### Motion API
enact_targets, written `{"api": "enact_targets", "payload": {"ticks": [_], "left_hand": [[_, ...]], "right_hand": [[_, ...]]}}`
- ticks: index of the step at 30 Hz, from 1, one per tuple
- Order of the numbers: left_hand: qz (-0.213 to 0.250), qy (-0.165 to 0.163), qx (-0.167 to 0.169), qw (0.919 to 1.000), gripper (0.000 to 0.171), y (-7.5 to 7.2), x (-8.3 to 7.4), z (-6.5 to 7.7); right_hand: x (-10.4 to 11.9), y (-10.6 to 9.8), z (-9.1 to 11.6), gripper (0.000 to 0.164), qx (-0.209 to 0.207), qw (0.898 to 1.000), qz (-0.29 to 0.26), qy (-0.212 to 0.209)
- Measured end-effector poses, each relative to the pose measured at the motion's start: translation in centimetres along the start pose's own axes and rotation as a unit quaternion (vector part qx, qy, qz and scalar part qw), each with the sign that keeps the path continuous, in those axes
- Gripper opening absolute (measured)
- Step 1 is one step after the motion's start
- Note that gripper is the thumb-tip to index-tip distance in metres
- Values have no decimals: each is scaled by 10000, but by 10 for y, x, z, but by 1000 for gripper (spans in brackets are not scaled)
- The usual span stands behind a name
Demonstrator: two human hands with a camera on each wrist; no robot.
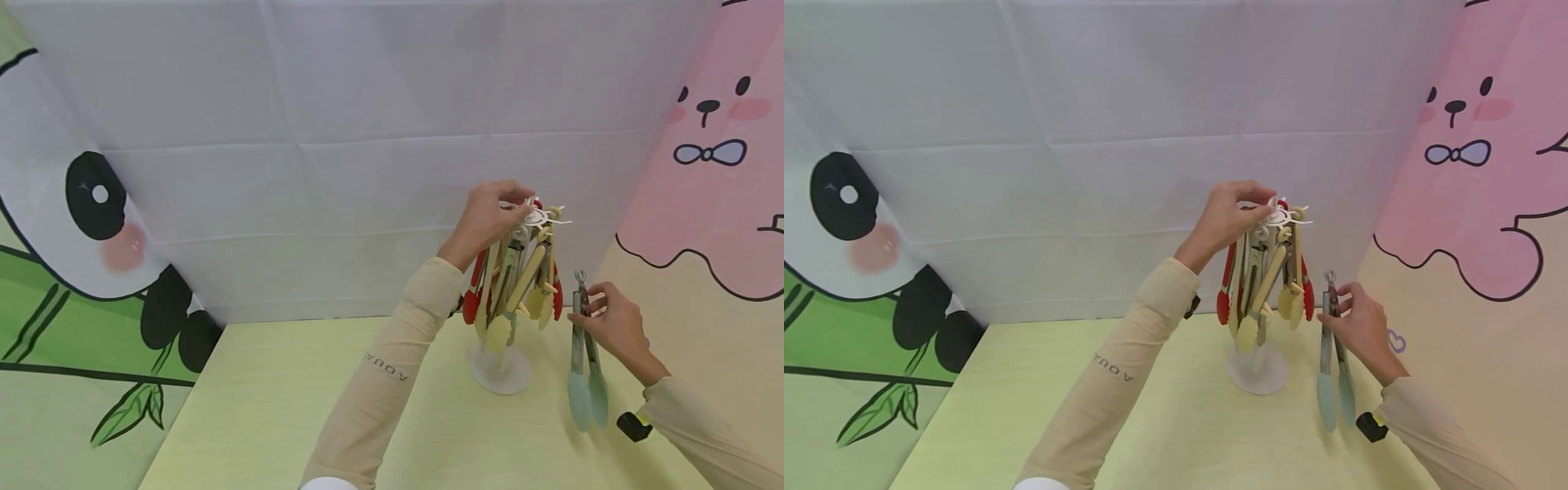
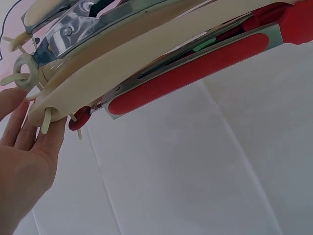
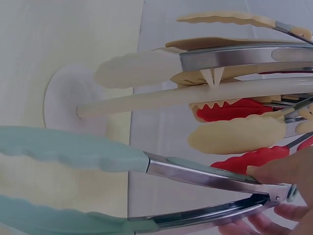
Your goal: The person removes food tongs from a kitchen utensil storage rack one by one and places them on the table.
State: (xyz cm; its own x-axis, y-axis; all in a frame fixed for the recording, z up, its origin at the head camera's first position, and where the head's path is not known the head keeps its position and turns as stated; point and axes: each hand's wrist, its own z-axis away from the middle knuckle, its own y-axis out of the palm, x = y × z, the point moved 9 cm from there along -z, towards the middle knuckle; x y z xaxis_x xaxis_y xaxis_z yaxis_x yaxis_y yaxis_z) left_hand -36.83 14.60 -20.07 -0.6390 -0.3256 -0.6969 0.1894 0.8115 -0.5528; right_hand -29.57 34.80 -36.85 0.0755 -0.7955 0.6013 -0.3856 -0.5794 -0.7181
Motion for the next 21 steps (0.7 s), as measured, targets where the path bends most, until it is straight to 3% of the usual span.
{"api": "enact_targets", "payload": {"ticks": [13,21], "left_hand": [[-50,52,1,10000,25,-1,-3,1],[32,78,-13,10000,24,-1,-2,0]], "right_hand": [[-22,17,0,52,297,9990,153,313],[-28,28,2,54,531,9980,173,288]]}}
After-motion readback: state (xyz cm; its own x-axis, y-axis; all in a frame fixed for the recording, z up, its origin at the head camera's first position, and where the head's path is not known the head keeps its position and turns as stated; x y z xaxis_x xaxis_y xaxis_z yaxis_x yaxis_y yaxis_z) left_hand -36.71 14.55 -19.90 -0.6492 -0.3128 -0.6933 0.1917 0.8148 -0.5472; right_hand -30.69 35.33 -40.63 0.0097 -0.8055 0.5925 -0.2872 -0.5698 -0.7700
